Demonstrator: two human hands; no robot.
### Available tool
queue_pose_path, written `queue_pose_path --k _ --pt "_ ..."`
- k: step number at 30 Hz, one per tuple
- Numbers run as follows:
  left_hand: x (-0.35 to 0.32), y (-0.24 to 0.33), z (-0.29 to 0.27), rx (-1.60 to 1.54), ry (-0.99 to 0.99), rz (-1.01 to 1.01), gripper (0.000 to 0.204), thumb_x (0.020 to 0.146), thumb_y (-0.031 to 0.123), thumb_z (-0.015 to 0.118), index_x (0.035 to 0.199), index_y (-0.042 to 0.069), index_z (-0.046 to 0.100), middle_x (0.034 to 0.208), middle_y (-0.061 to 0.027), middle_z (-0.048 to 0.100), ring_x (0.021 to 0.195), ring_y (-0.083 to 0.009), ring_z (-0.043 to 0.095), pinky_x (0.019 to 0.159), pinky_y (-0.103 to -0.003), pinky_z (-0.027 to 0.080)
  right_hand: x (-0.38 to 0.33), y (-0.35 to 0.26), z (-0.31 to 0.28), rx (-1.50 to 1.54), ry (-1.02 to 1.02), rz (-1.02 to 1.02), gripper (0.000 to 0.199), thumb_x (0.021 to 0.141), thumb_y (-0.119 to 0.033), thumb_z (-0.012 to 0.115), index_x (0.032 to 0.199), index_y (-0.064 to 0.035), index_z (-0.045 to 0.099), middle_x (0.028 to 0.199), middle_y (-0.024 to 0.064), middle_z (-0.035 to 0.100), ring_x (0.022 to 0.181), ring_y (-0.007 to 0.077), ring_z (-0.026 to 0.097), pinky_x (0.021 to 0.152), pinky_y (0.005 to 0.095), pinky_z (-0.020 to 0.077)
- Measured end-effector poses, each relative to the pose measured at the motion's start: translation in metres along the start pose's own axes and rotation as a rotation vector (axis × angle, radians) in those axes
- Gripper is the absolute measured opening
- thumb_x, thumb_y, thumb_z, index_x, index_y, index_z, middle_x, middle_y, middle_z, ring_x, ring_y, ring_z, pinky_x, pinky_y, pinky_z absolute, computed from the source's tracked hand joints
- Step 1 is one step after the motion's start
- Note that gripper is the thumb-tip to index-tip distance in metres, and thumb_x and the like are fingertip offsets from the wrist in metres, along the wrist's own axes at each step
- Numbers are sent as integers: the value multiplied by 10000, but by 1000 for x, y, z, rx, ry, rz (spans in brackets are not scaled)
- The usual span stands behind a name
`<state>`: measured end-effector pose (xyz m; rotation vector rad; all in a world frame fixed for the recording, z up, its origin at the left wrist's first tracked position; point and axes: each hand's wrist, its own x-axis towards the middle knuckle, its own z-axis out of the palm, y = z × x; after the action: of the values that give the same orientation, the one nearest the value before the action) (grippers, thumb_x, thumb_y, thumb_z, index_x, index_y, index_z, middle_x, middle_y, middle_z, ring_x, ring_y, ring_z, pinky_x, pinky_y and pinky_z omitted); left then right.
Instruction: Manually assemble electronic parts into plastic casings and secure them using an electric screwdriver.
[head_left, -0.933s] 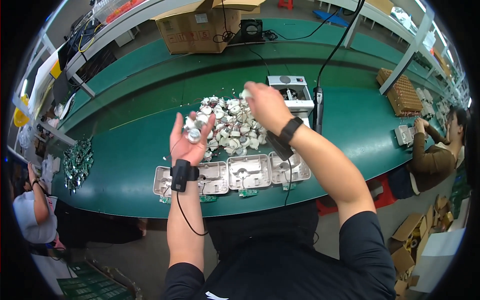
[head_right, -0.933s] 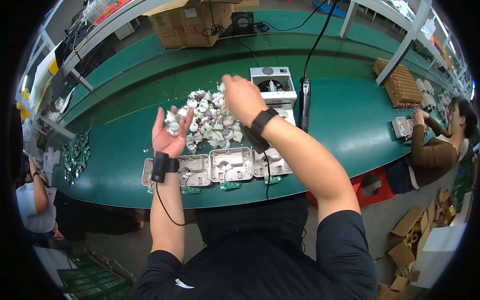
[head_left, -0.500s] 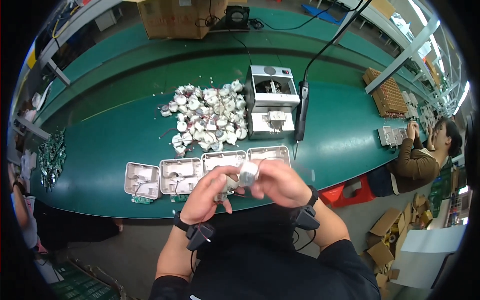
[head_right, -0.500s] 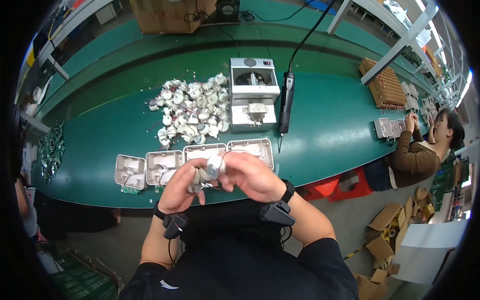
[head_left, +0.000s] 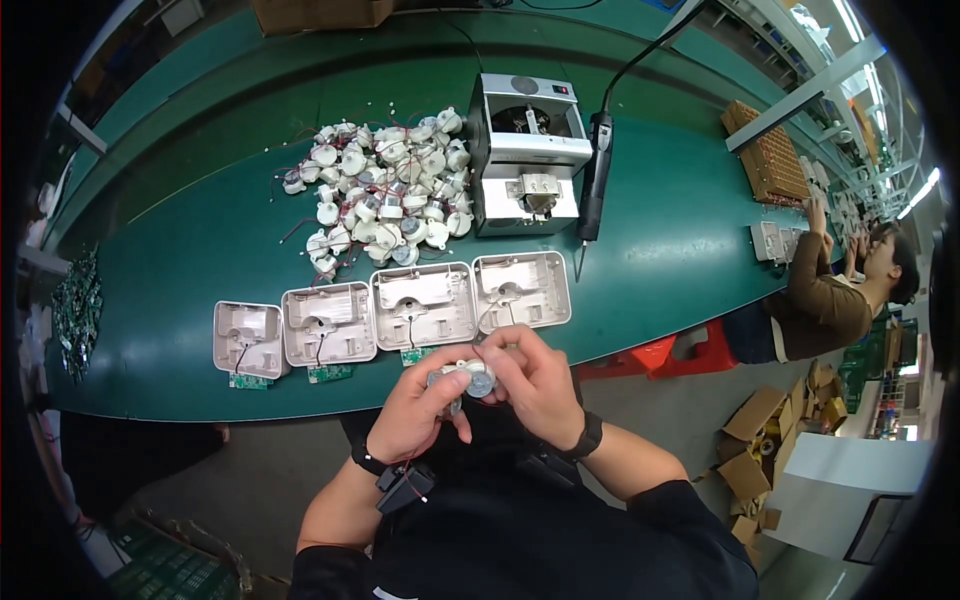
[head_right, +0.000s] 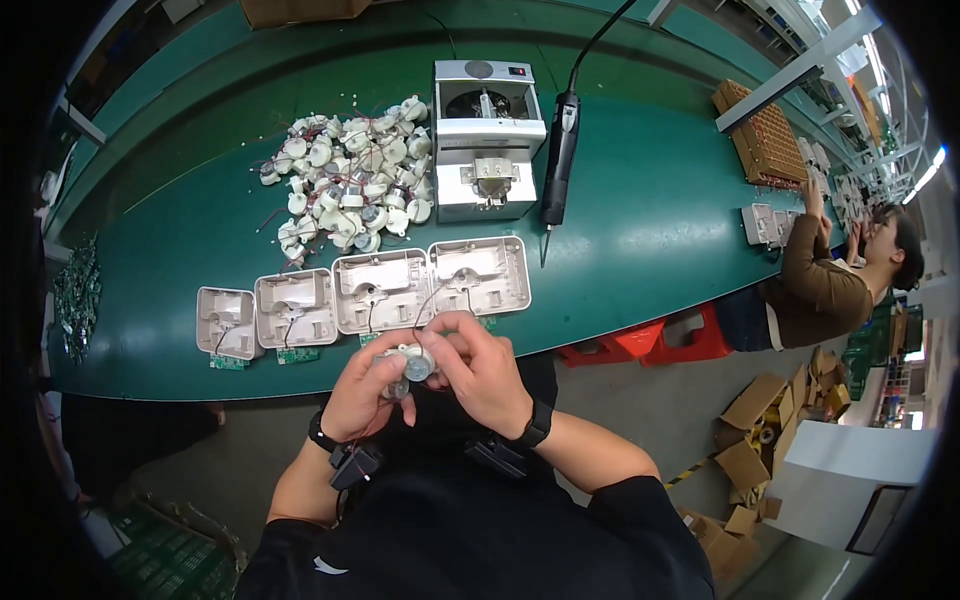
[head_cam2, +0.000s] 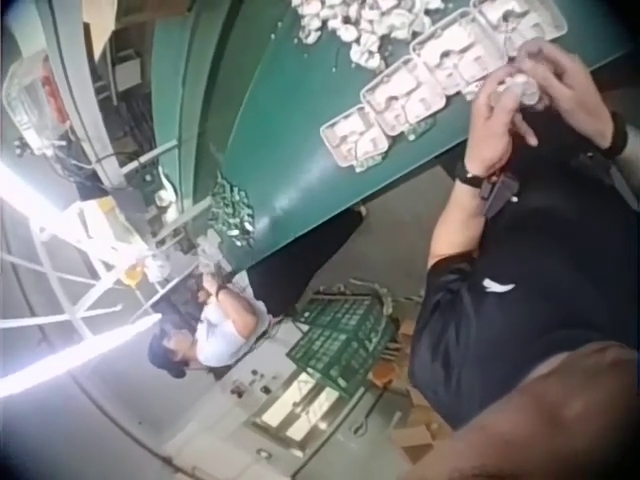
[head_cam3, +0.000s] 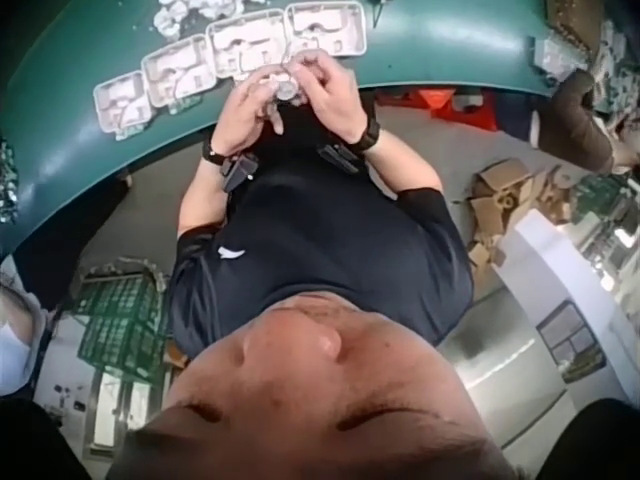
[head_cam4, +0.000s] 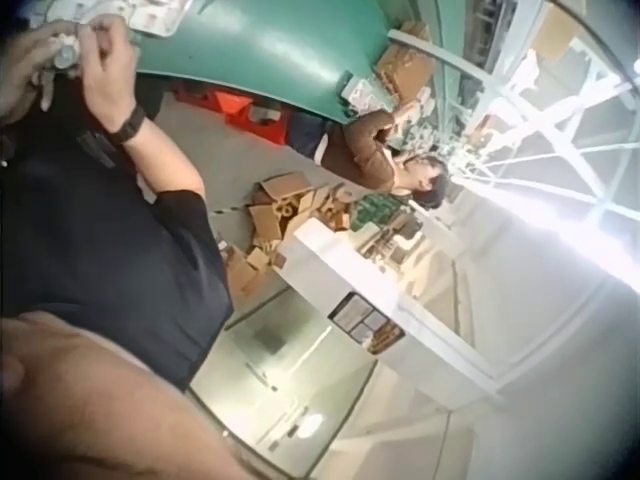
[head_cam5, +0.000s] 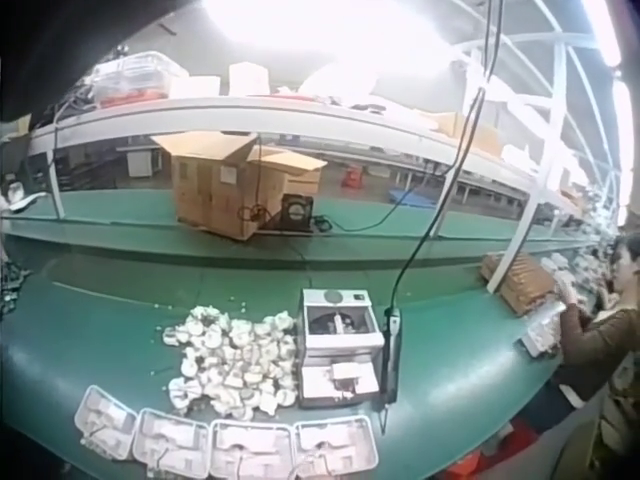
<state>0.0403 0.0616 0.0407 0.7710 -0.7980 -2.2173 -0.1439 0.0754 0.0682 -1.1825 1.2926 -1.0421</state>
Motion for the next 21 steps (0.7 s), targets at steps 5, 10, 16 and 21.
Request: queue_pose_path --k 5,10,16,21 --pt "-9 0 1 -205 -48 -57 340 1025 170 561 1327 13 560 1186 -117 657 1012 -194 681 591 -277 600 -6 -7 -7 -206 -38 -80 194 1032 -152 584 1112 21 623 785 43 655 678 106 621 631 258 512" --pt "-13 -2 -1 -154 -99 -78 315 984 121 631 1276 10 590 1176 -106 655 999 -180 679 633 -273 599 0 14 -11 -50 -184 -123 226 984 -132 638 1161 5 674 943 83 668 845 167 650 748 309 531" --pt "-16 -8 4 14 -16 -70 311 943 75 691 1239 17 613 1126 -75 646 970 -151 664 652 -271 587 -2 11 -17 -28 -184 -290 220 924 -115 701 1117 -11 728 995 113 666 860 236 666 775 314 540" --pt "-13 -23 9 -123 148 -27 255 964 80 671 1206 24 612 1086 -55 638 945 -135 652 722 -271 578 -14 -4 -12 -471 -137 -613 236 863 -138 763 1056 -6 734 995 101 663 875 262 670 767 330 552"
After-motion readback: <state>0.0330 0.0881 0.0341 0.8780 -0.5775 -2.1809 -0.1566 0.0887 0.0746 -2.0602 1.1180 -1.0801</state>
